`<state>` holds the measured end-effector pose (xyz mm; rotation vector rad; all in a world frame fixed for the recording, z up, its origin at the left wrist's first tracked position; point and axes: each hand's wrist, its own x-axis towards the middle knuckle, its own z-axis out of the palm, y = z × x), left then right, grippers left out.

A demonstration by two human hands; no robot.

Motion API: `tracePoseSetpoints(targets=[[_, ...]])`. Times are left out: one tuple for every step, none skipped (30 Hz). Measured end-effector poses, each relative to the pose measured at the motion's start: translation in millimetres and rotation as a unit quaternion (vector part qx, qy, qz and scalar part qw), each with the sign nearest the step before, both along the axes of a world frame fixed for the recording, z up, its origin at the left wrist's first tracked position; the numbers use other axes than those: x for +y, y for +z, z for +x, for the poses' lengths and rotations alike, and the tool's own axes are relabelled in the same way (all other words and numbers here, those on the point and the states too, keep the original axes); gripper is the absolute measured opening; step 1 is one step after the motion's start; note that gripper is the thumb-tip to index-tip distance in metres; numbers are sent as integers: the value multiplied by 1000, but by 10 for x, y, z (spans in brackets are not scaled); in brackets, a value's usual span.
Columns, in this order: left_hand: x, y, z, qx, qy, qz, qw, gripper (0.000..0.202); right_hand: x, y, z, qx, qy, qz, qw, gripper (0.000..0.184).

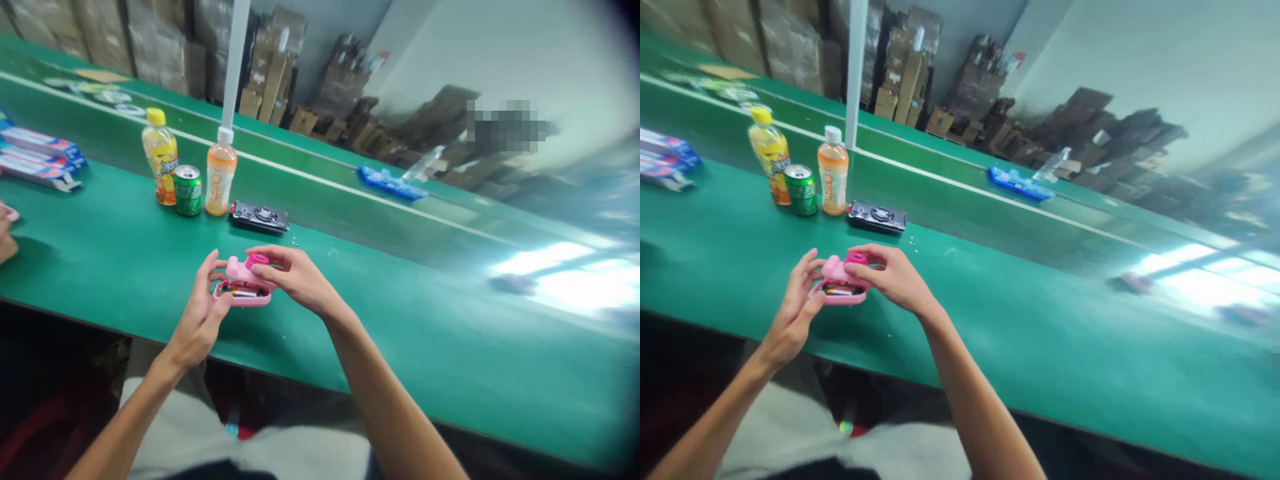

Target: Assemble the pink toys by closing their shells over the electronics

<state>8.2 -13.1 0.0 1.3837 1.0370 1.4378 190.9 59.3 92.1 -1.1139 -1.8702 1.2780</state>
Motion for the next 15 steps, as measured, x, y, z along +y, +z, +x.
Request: tracePoseSetpoints(targets=[[23,36,16,-20,4,-4,1000,59,7,76,-53,-2,13,20,1000,36],[49,76,32,-36,9,-3,999,58,22,153,-106,-12,22,46,999,33],[75,119,44,-45,17,3,999,57,41,228,-156,-30,28,75,996,30],[100,163,53,-48,27,13,998,58,63,300,-199,-53,33,105,992,29],[122,205,56,-45,40,25,998,59,83,366,-235,-77,38,133,987,29],[141,244,52,-39,50,34,997,59,98,425,-262,-98,42,155,982,31],[155,277,43,-37,57,40,997,60,108,475,-281,-115,48,168,978,33],[167,305,29,-40,60,43,996,61,111,515,-294,-125,54,176,975,35],[175,327,12,-49,57,41,996,62,110,545,-302,-130,59,180,973,37],[182,344,-4,-60,50,36,996,63,106,565,-309,-131,62,181,973,38],[189,359,-19,-72,41,30,996,63,100,576,-317,-131,62,179,973,39],[197,372,-28,-80,33,25,996,62,94,580,-326,-129,62,178,974,39],[205,384,-32,-85,26,22,996,60,89,579,-337,-128,62,176,974,39],[216,396,-27,-89,21,20,996,59,82,576,-349,-128,61,173,975,39],[229,408,-14,-94,19,22,995,57,73,573,-362,-130,60,169,975,38]])
